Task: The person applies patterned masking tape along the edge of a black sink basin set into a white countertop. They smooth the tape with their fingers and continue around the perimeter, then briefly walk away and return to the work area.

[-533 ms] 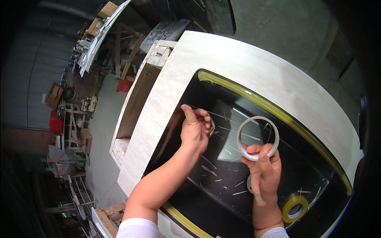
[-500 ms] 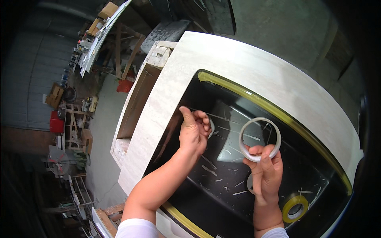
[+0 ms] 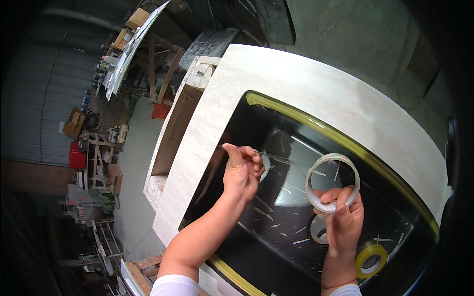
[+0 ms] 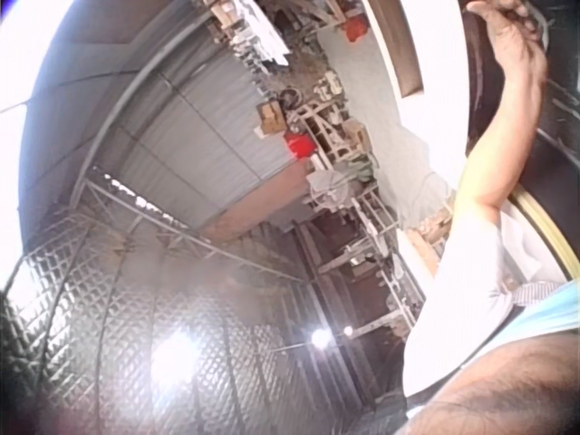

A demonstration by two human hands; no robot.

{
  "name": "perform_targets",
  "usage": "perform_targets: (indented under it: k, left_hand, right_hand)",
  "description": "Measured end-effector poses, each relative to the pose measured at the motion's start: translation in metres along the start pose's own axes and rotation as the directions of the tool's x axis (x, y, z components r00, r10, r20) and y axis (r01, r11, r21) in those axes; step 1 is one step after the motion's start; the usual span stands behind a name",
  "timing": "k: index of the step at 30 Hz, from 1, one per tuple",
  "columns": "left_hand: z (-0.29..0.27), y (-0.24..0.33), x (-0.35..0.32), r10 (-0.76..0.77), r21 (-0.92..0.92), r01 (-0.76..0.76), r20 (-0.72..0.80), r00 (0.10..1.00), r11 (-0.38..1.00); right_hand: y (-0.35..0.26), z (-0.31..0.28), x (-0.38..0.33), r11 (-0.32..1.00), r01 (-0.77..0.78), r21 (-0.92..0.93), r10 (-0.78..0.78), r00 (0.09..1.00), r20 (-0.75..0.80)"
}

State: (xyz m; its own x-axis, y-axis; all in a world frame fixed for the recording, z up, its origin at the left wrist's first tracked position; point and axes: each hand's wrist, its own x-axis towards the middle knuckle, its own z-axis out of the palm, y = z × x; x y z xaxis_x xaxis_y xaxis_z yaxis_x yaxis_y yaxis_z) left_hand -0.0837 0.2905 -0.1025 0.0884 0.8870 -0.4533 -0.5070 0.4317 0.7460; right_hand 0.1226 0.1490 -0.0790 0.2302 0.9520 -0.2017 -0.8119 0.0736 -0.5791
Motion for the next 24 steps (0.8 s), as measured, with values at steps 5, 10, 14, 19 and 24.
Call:
perform_targets:
  k: [5, 10, 14, 19, 24]
  left_hand:
    - [0.009, -0.007, 0.014, 0.021, -0.021, -0.02, 0.066, 0.998, 1.0]
    - [0.01, -0.011, 0.03, 0.058, -0.04, -0.054, 0.116, 0.992, 0.998]
    - [0.016, -0.011, 0.038, 0.07, -0.052, -0.066, 0.069, 0.995, 0.996]
    - [0.018, -0.013, 0.043, 0.06, -0.118, -0.055, 0.034, 0.998, 0.992]
    - [0.025, -0.012, 0.041, 0.061, -0.101, -0.061, -0.001, 0.998, 0.993]
  right_hand:
    - [0.006, 0.001, 0.004, 1.0, 0.003, 0.002, -0.003, 1.0, 0.002]
    - [0.01, 0.001, 0.009, 1.0, -0.006, -0.009, 0.006, 1.0, 0.006]
    - [0.015, 0.006, 0.014, 1.0, -0.016, -0.009, 0.016, 1.0, 0.007]
    - [0.02, 0.006, 0.019, 1.0, -0.022, -0.004, 0.022, 0.999, 0.023]
    - [0.023, 0.005, 0.02, 1.0, -0.026, 0.001, 0.026, 0.999, 0.031]
